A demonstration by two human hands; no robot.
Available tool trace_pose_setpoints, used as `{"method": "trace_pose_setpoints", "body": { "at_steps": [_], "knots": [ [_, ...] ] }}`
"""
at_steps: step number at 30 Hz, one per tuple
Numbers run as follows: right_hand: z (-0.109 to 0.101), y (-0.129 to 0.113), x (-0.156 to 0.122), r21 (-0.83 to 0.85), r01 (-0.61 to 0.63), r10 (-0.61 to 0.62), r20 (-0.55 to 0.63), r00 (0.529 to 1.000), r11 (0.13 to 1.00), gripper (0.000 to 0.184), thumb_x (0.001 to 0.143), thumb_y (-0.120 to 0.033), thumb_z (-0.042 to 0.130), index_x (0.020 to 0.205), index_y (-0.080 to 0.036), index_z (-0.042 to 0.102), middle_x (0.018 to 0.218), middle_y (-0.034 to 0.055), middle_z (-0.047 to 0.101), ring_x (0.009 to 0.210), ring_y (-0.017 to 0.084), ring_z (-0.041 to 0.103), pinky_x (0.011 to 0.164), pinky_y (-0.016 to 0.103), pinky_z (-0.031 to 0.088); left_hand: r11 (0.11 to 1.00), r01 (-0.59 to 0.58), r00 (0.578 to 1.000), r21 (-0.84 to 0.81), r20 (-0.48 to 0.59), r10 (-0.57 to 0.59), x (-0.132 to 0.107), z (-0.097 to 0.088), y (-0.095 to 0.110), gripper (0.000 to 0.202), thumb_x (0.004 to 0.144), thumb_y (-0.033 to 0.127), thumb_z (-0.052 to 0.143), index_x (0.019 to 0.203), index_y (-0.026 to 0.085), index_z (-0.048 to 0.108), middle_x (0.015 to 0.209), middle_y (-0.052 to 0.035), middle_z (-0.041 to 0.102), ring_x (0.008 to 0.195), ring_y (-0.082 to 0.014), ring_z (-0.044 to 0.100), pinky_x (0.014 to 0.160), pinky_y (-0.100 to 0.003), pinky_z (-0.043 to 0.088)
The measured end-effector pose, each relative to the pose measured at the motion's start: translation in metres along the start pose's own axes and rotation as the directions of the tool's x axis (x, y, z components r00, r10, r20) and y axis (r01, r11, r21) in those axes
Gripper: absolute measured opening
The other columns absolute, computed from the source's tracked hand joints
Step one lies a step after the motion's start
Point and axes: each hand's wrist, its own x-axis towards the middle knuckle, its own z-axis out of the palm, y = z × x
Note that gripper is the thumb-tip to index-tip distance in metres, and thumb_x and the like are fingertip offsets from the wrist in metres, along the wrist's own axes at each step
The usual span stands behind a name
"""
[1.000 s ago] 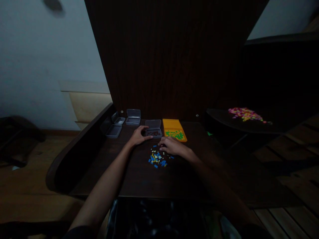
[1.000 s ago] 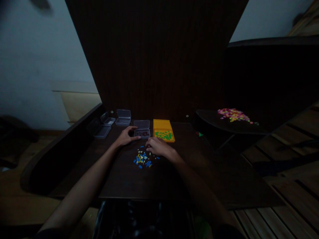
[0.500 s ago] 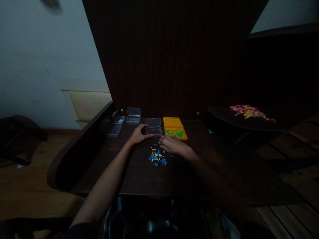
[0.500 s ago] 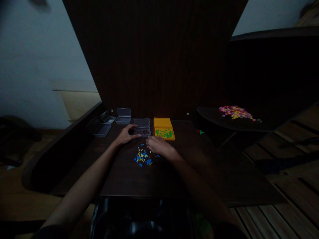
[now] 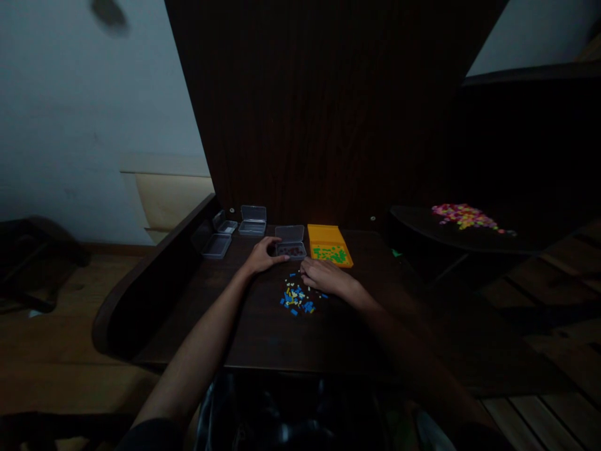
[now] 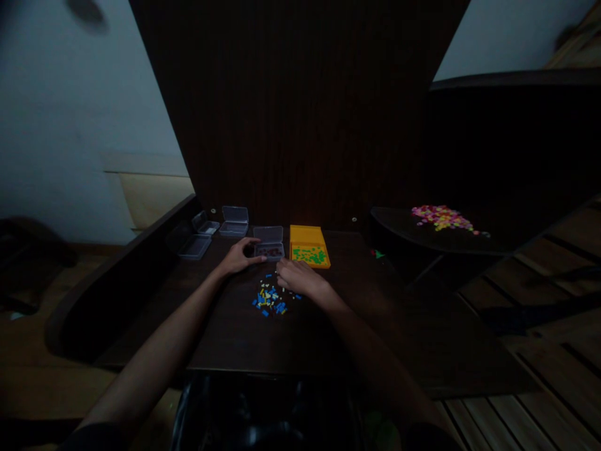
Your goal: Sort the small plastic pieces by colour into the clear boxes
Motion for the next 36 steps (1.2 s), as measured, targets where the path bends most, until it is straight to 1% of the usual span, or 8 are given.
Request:
{"method": "trace_pose_setpoints", "body": {
  "at_steps": [5, 12, 15, 21, 24, 28, 33, 36],
  "knots": [
    [-0.001, 0.010, 0.002, 0.088, 0.005, -0.002, -0.039, 0.999, 0.996, 0.009, 0.095, -0.017, 0.059, 0.103, -0.014, 0.059, 0.107, 0.0095, 0.060, 0.090, 0.021, 0.059, 0.074, 0.027, 0.042, 1.000, 0.003, 1.000, -0.003, -0.004, -0.003, 0.000, 0.000, 0.000, 0.058, 0.066, 0.041, 0.083, 0.114, 0.017, 0.061, 0.117, -0.0083, 0.063, 0.105, -0.0246, 0.061, 0.094, -0.039, 0.050],
    [-0.026, 0.028, 0.024, 0.146, -0.041, 0.053, -0.076, 0.996, 0.988, 0.008, 0.094, -0.016, 0.059, 0.102, -0.015, 0.059, 0.103, 0.0070, 0.061, 0.087, 0.018, 0.058, 0.070, 0.023, 0.038, 0.999, 0.007, 1.000, -0.036, 0.008, -0.007, 0.001, 0.002, -0.002, 0.059, 0.066, 0.040, 0.084, 0.115, 0.017, 0.061, 0.117, -0.0086, 0.063, 0.104, -0.0246, 0.062, 0.094, -0.039, 0.050],
    [-0.031, 0.034, 0.044, 0.142, -0.083, 0.086, -0.019, 0.996, 0.986, 0.010, 0.093, -0.015, 0.059, 0.102, -0.014, 0.063, 0.101, 0.0073, 0.063, 0.086, 0.018, 0.059, 0.067, 0.022, 0.037, 0.999, -0.002, 1.000, -0.035, 0.003, 0.003, 0.000, 0.002, -0.002, 0.058, 0.066, 0.039, 0.084, 0.115, 0.017, 0.061, 0.117, -0.0088, 0.062, 0.105, -0.0248, 0.062, 0.095, -0.039, 0.050],
    [-0.026, 0.046, 0.077, 0.206, -0.174, 0.125, 0.230, 0.965, 0.963, 0.014, 0.090, -0.013, 0.058, 0.094, -0.012, 0.071, 0.089, 0.0049, 0.068, 0.076, 0.015, 0.061, 0.058, 0.018, 0.037, 1.000, -0.003, 1.000, -0.021, 0.013, 0.003, 0.000, 0.002, -0.001, 0.057, 0.067, 0.038, 0.083, 0.115, 0.016, 0.060, 0.117, -0.0093, 0.062, 0.105, -0.0249, 0.061, 0.094, -0.039, 0.051],
    [-0.024, 0.049, 0.084, 0.229, -0.189, 0.124, 0.273, 0.954, 0.955, 0.016, 0.088, -0.010, 0.058, 0.094, -0.012, 0.073, 0.082, 0.0031, 0.068, 0.071, 0.014, 0.060, 0.055, 0.017, 0.037, 1.000, -0.005, 1.000, -0.021, 0.015, 0.006, 0.000, 0.002, -0.001, 0.057, 0.067, 0.037, 0.083, 0.115, 0.016, 0.061, 0.117, -0.0096, 0.061, 0.106, -0.0252, 0.061, 0.095, -0.039, 0.050],
    [-0.023, 0.050, 0.085, 0.236, -0.211, 0.152, 0.246, 0.957, 0.948, 0.018, 0.085, -0.009, 0.061, 0.096, -0.013, 0.075, 0.082, 0.0030, 0.069, 0.072, 0.014, 0.061, 0.056, 0.017, 0.037, 1.000, -0.020, 1.000, -0.025, 0.013, 0.020, 0.000, 0.002, -0.001, 0.056, 0.067, 0.039, 0.083, 0.114, 0.017, 0.061, 0.117, -0.0091, 0.061, 0.106, -0.0253, 0.061, 0.095, -0.039, 0.050],
    [-0.023, 0.054, 0.082, 0.207, -0.159, 0.129, 0.153, 0.980, 0.965, 0.021, 0.083, -0.015, 0.069, 0.103, -0.017, 0.075, 0.087, 0.0040, 0.070, 0.078, 0.016, 0.061, 0.061, 0.019, 0.039, 0.999, -0.015, 1.000, -0.028, 0.015, 0.016, 0.000, 0.001, -0.001, 0.057, 0.067, 0.040, 0.083, 0.114, 0.017, 0.061, 0.118, -0.0093, 0.061, 0.106, -0.0255, 0.061, 0.095, -0.039, 0.050],
    [-0.024, 0.056, 0.079, 0.183, -0.138, 0.120, 0.110, 0.987, 0.973, 0.021, 0.082, -0.015, 0.070, 0.102, -0.018, 0.075, 0.087, 0.0032, 0.069, 0.078, 0.016, 0.061, 0.062, 0.019, 0.039, 0.999, -0.020, 1.000, -0.028, 0.009, 0.020, 0.000, 0.002, -0.001, 0.057, 0.067, 0.039, 0.083, 0.114, 0.018, 0.061, 0.118, -0.0090, 0.061, 0.106, -0.0251, 0.061, 0.095, -0.039, 0.050]
  ]
}}
